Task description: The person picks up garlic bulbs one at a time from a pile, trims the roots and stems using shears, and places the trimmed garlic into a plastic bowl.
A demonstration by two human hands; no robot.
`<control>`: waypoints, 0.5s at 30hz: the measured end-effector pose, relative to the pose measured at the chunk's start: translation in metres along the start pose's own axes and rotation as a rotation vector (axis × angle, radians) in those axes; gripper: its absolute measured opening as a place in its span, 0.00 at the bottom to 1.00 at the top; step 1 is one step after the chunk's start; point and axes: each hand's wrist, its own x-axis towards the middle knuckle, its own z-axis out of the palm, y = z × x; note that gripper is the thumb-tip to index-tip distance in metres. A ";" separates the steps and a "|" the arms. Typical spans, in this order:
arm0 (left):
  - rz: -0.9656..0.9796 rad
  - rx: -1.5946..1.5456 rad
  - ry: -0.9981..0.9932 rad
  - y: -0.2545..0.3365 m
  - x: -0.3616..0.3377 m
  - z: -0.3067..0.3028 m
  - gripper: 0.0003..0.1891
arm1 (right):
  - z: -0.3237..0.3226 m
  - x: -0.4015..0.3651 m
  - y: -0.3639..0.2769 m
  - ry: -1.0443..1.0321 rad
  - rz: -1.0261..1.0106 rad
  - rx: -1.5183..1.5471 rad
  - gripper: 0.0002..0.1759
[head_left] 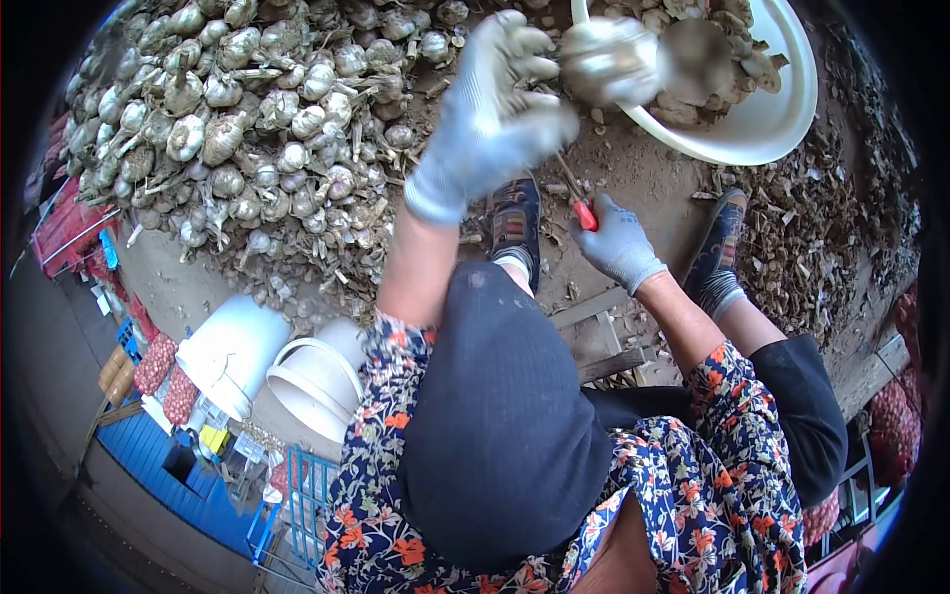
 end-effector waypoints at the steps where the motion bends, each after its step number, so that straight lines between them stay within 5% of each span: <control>1: -0.102 0.259 0.067 -0.004 0.010 -0.015 0.39 | 0.001 -0.001 0.002 0.008 -0.006 0.008 0.24; 3: -0.301 1.076 0.157 -0.040 0.038 -0.057 0.26 | 0.001 0.005 0.006 0.031 -0.019 0.020 0.24; 4: -0.140 1.383 0.152 -0.067 0.043 -0.078 0.22 | 0.004 0.007 0.008 0.060 -0.016 0.031 0.23; 6: -0.252 1.601 0.014 -0.105 0.060 -0.105 0.23 | 0.008 0.007 0.009 0.074 0.003 0.046 0.22; 8: -0.527 1.659 0.025 -0.125 0.069 -0.114 0.30 | 0.002 0.006 0.004 -0.021 0.022 0.040 0.22; 12: -0.526 1.672 0.014 -0.125 0.058 -0.120 0.32 | 0.005 0.012 0.007 -0.016 -0.010 0.073 0.22; 15: -0.375 1.302 -0.038 -0.111 0.028 -0.122 0.32 | -0.006 0.015 0.003 -0.051 0.027 0.039 0.26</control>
